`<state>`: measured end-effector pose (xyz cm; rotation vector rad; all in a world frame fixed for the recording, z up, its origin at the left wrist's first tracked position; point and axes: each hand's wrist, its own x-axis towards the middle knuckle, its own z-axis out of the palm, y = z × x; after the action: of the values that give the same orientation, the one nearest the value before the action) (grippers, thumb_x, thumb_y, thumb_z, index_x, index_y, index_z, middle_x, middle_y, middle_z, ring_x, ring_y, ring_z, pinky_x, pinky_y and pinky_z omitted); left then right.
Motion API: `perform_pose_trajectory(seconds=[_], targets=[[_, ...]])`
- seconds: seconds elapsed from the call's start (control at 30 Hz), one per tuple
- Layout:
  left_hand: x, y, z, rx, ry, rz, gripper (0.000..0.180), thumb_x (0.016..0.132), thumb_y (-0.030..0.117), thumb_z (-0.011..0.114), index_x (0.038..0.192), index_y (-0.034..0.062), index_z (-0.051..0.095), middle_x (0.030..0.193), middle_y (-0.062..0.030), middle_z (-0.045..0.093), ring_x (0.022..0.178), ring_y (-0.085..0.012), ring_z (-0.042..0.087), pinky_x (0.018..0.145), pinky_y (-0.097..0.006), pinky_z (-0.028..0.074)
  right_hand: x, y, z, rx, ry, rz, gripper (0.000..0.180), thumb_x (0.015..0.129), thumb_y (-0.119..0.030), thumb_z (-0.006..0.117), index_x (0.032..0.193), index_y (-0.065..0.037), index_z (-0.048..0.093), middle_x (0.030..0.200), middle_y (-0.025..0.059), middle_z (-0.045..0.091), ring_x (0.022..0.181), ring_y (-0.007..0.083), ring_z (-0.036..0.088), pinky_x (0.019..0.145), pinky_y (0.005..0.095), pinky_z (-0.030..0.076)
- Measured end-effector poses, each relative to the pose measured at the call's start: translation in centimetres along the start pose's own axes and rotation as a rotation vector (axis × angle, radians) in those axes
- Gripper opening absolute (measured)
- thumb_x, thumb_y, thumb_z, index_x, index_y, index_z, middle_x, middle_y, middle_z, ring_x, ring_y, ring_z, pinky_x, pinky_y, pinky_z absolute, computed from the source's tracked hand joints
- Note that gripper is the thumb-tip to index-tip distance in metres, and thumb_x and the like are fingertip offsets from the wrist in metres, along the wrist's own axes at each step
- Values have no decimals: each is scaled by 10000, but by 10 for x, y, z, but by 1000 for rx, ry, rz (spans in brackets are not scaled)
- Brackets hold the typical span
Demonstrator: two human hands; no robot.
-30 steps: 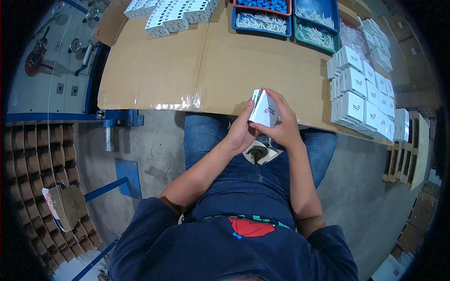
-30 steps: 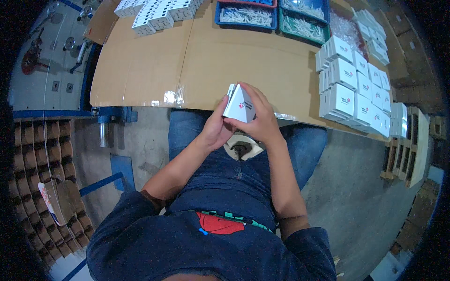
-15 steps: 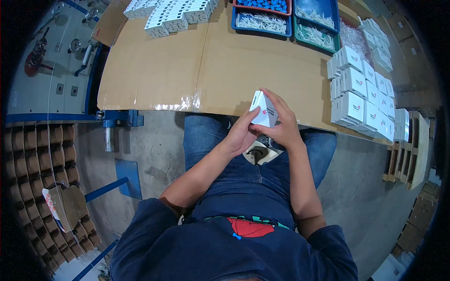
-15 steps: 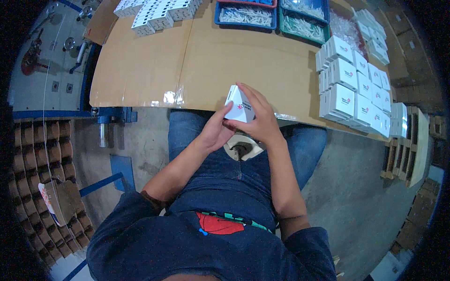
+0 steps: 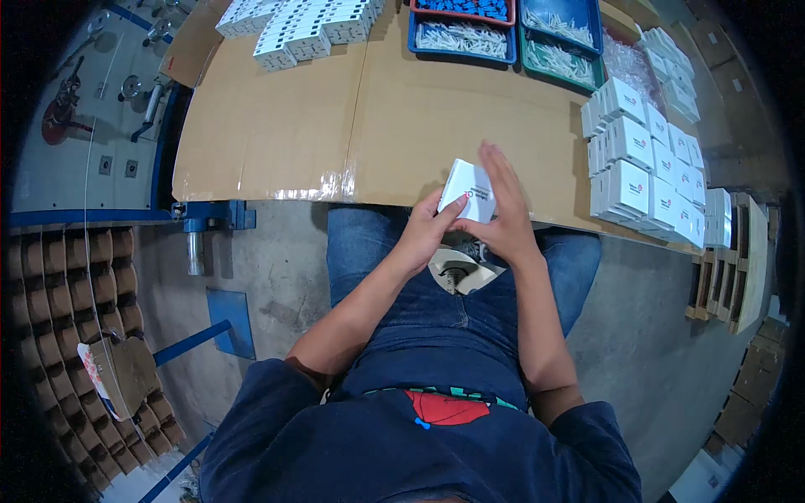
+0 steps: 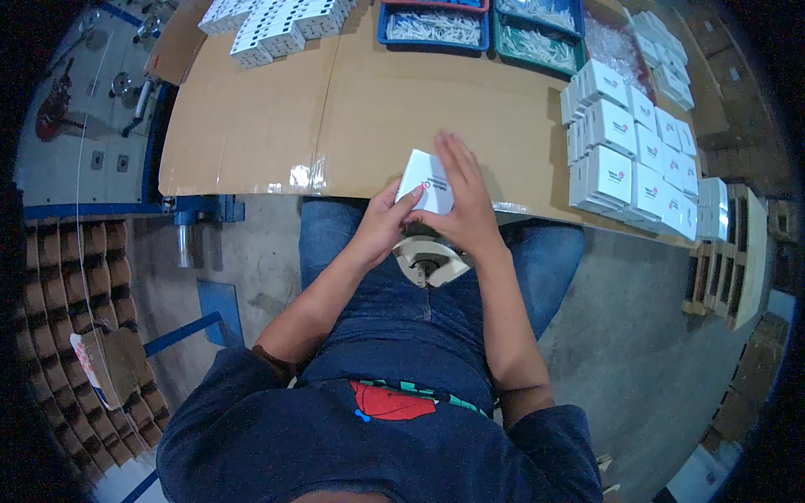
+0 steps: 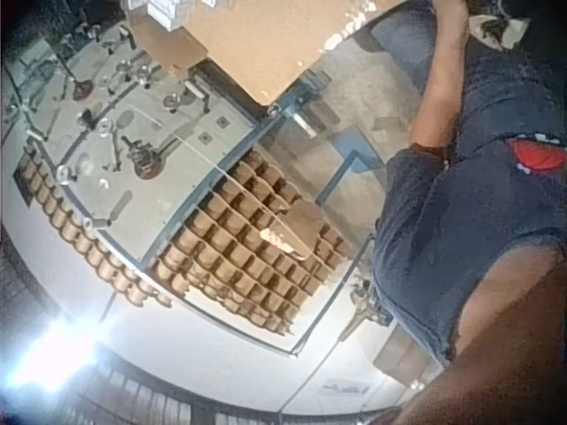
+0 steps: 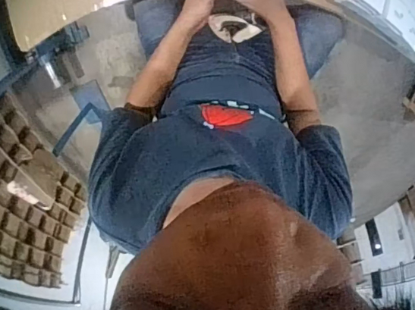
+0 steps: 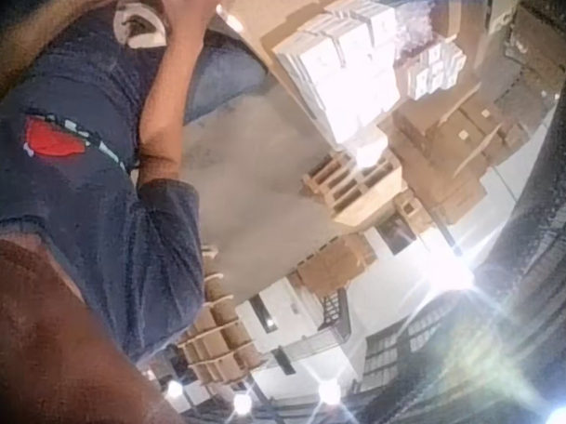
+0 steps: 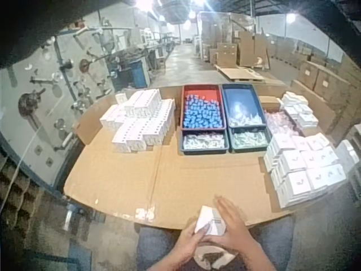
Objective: Placing electronic components into small cardboard boxes and then into a plastic bag.
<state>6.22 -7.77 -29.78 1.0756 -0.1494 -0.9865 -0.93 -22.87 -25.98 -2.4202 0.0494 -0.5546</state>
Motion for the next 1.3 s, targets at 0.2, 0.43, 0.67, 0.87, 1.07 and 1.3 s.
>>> perform_pose_trajectory(seconds=[0.2,0.43,0.67,0.87,1.07,1.3], targets=[[1,6,-9,-42,-2,106,402,1040,218,595,1378,14,523,1202,-44,649,1103,-99,590,954,-267,481,-16,14,-3,508,-78,546,740,777,-273,872,1382,-4,543,1232,158,673,1147,217,640,1008,358,488],[-5,13,-24,-38,-93,122,428,1011,178,643,1383,12,513,1262,-69,634,1159,-133,587,1020,-299,462,-27,12,-2,772,-242,626,333,898,-153,775,1173,8,678,910,12,713,819,82,631,752,274,523],[-13,23,-28,274,-143,135,418,947,69,702,1332,-5,558,1240,-73,647,1142,-160,605,1013,-334,480,-33,21,2,790,-232,581,319,878,-135,779,1137,24,686,803,34,708,731,97,631,700,280,529],[-6,12,-28,193,3,128,376,925,59,707,1277,-7,590,1177,-80,676,1091,-152,633,995,-332,492,-19,-9,-7,486,23,484,833,771,-182,847,1489,-52,447,1337,205,596,1204,281,610,993,392,516],[-5,6,-13,191,24,47,409,968,137,659,1340,5,553,1216,-82,660,1115,-162,629,987,-334,496,-10,-14,-7,144,-81,64,993,687,-172,855,1544,-82,364,1494,197,456,1420,365,403,1141,442,402],[-5,-2,2,-144,11,-159,633,1082,547,293,1465,62,433,1365,-110,574,1268,-247,557,1085,-439,436,-14,-4,-2,283,-75,163,872,670,-179,854,1445,-52,475,1457,182,492,1366,369,470,1125,438,418]])
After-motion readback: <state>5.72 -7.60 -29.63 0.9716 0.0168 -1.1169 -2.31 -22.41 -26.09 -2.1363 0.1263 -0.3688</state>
